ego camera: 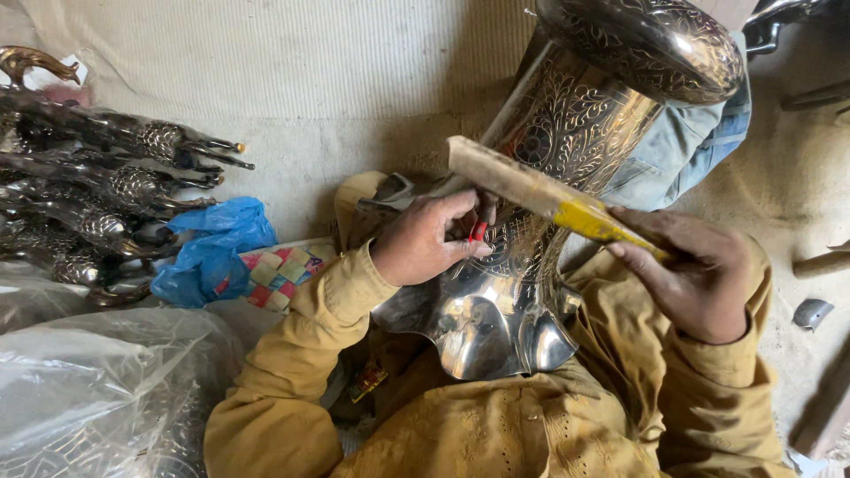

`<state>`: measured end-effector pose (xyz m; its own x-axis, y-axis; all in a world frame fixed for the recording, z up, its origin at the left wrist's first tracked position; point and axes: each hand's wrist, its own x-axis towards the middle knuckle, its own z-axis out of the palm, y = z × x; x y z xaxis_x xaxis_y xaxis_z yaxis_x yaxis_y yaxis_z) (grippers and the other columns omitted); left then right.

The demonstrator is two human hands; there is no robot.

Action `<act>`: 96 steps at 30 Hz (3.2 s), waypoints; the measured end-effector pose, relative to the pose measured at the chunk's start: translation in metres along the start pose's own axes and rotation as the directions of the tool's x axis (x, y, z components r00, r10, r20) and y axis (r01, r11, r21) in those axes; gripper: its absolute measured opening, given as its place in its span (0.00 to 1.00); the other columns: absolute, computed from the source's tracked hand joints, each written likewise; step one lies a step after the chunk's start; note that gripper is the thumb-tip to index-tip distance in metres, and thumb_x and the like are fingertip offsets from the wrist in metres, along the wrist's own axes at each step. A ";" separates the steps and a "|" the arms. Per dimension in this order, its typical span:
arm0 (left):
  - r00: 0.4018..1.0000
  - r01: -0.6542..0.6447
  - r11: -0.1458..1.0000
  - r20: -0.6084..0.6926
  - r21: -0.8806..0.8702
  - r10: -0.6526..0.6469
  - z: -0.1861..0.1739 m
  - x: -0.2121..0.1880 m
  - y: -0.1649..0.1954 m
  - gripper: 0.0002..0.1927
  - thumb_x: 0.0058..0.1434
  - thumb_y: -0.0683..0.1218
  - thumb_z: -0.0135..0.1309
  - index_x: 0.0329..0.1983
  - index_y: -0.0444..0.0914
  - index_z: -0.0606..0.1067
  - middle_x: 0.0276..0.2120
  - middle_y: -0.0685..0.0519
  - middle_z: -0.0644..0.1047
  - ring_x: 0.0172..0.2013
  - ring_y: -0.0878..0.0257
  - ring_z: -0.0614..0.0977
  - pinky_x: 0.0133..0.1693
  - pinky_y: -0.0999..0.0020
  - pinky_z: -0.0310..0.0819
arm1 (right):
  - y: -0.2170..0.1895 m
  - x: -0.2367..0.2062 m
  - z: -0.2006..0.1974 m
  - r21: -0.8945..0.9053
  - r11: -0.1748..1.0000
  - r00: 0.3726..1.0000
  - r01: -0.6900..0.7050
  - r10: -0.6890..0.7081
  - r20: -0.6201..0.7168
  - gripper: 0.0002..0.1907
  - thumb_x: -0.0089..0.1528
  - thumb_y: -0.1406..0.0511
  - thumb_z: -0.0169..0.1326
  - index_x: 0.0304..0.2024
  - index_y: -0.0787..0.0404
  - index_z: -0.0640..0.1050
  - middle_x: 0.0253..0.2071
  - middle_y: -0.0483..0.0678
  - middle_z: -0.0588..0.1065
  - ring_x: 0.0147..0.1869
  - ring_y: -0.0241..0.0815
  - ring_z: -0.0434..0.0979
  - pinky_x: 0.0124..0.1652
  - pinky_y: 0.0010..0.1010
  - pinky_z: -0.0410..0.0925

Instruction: The person sits on the floor holding a large brass vase-like object on their lap and engraves decorative floral patterns into its surface, striking a chisel with a wooden mallet while repositioning the chisel along the design. Finished engraved metal pieces lie on the floor beside them.

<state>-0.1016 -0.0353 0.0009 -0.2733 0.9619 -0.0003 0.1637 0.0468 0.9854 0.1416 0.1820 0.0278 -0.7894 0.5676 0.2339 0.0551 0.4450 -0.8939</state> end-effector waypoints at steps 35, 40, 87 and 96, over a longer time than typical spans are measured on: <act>0.981 0.192 0.958 0.007 -0.215 -0.196 0.004 0.000 0.000 0.24 0.57 0.34 0.63 0.56 0.33 0.69 0.41 0.56 0.71 0.40 0.72 0.75 0.40 0.73 0.79 | -0.013 0.028 0.011 0.088 0.992 0.993 -0.091 0.097 -0.061 0.11 0.63 0.70 0.67 0.46 0.67 0.82 0.43 0.52 0.82 0.41 0.35 0.82 0.43 0.22 0.74; 0.979 0.202 0.959 0.049 -0.197 -0.196 0.003 -0.003 0.004 0.20 0.63 0.36 0.61 0.57 0.32 0.71 0.44 0.55 0.73 0.37 0.70 0.75 0.40 0.73 0.77 | -0.003 0.021 0.009 0.101 0.994 0.998 -0.034 0.039 -0.047 0.11 0.64 0.70 0.67 0.47 0.68 0.81 0.43 0.53 0.81 0.44 0.36 0.82 0.47 0.23 0.75; 0.995 0.091 0.996 -0.038 -0.004 -0.091 0.004 -0.006 -0.019 0.36 0.56 0.37 0.68 0.65 0.24 0.65 0.59 0.48 0.71 0.52 0.64 0.78 0.51 0.68 0.80 | 0.012 0.004 0.013 0.149 0.981 0.990 -0.122 0.130 -0.045 0.11 0.65 0.70 0.64 0.49 0.69 0.82 0.40 0.55 0.82 0.35 0.36 0.81 0.39 0.23 0.74; 0.986 0.154 0.986 0.069 -0.059 -0.150 0.001 -0.005 0.003 0.25 0.60 0.38 0.64 0.60 0.28 0.71 0.46 0.51 0.77 0.43 0.67 0.80 0.46 0.72 0.81 | 0.016 -0.001 0.018 0.137 0.983 0.987 -0.124 0.136 -0.085 0.10 0.64 0.72 0.65 0.47 0.69 0.82 0.41 0.55 0.81 0.36 0.34 0.80 0.38 0.22 0.73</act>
<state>-0.0987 -0.0400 0.0040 -0.2290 0.9602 -0.1596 0.0637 0.1784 0.9819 0.1328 0.1761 0.0067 -0.7195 0.6800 0.1415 0.0680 0.2718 -0.9599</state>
